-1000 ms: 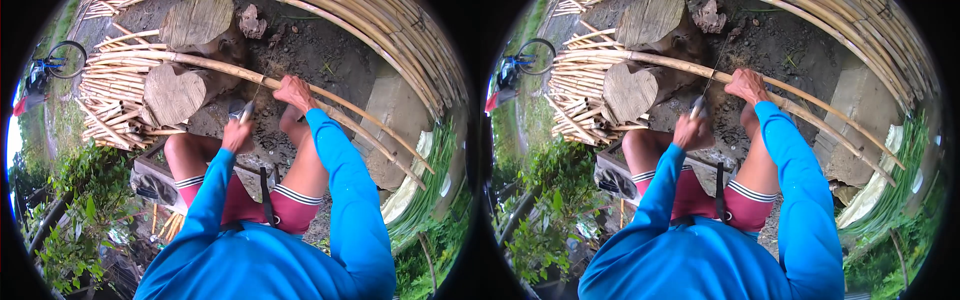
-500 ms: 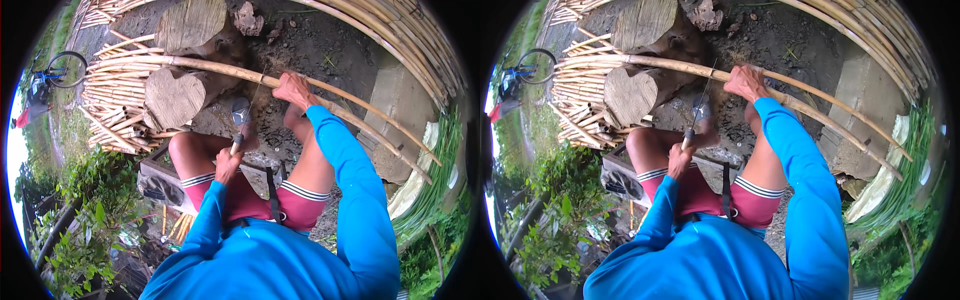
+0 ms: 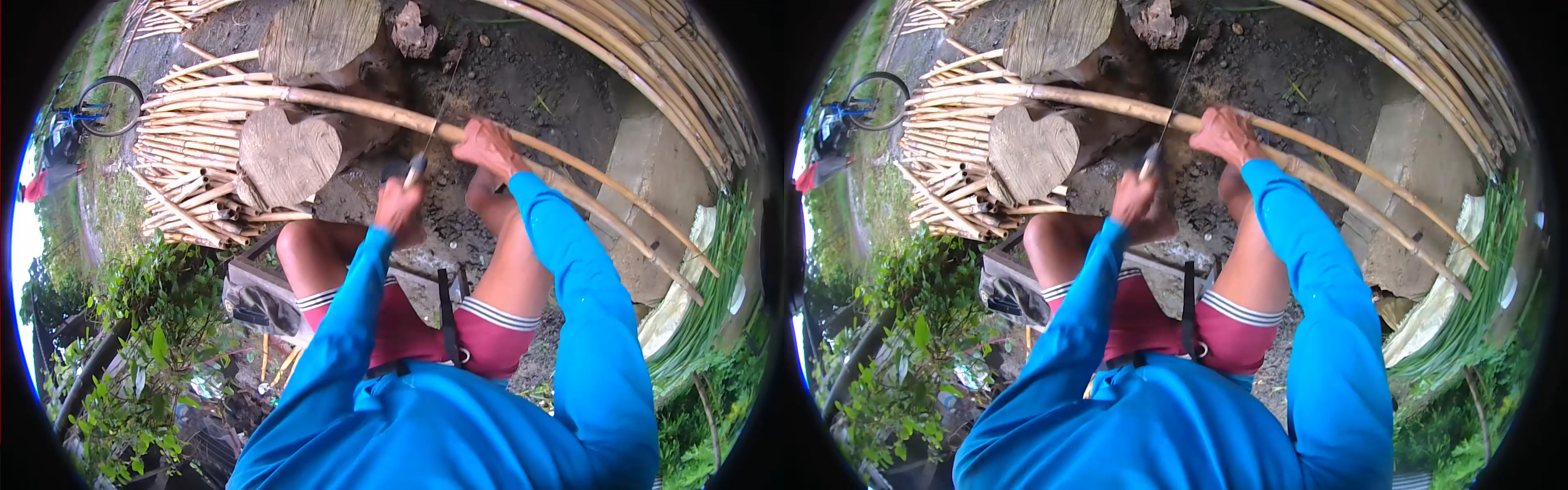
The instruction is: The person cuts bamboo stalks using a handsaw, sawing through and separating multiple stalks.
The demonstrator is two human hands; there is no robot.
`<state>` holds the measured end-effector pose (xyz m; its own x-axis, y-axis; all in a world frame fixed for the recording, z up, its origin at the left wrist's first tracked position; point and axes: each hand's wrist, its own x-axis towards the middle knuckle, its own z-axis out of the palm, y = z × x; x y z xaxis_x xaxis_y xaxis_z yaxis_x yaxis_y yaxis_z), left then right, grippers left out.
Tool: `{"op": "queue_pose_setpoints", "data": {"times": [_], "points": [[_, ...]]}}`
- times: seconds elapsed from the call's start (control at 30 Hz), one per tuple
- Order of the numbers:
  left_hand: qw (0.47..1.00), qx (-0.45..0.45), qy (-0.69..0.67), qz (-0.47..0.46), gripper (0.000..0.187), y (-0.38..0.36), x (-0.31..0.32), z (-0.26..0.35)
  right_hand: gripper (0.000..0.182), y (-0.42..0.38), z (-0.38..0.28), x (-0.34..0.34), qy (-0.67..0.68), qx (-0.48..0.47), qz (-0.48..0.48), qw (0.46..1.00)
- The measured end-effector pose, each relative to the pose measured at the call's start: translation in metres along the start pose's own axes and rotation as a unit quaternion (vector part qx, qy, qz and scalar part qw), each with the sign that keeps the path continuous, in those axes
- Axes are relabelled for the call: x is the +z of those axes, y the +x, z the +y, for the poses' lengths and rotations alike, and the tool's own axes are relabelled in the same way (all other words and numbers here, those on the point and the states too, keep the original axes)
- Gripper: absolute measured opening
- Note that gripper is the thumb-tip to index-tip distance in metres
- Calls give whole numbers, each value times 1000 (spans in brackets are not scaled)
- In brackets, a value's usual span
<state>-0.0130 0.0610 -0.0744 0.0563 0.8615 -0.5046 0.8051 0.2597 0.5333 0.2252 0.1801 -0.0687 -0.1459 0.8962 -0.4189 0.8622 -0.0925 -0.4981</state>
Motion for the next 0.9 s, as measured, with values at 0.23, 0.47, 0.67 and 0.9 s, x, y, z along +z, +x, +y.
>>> {"op": "queue_pose_setpoints", "data": {"times": [0.23, 0.47, 0.67, 0.9], "points": [[985, -144, -93, -37, 29, -87, -31, 11, 36, 3, -1, -2, 13, 24, -26, 999], [963, 181, 200, 9, 27, 3, -5, 20, 34, 2, 0, -1, -17, 14, 3, 1000], [974, -187, -119, -39, 41, -74, -32, 24, 35, 3, -1, -8, -6, 9, -32, 999], [996, 73, 40, 15, 27, -54, -1, -20, 35, 3, 0, -6, 3, 16, -37, 999]]}}
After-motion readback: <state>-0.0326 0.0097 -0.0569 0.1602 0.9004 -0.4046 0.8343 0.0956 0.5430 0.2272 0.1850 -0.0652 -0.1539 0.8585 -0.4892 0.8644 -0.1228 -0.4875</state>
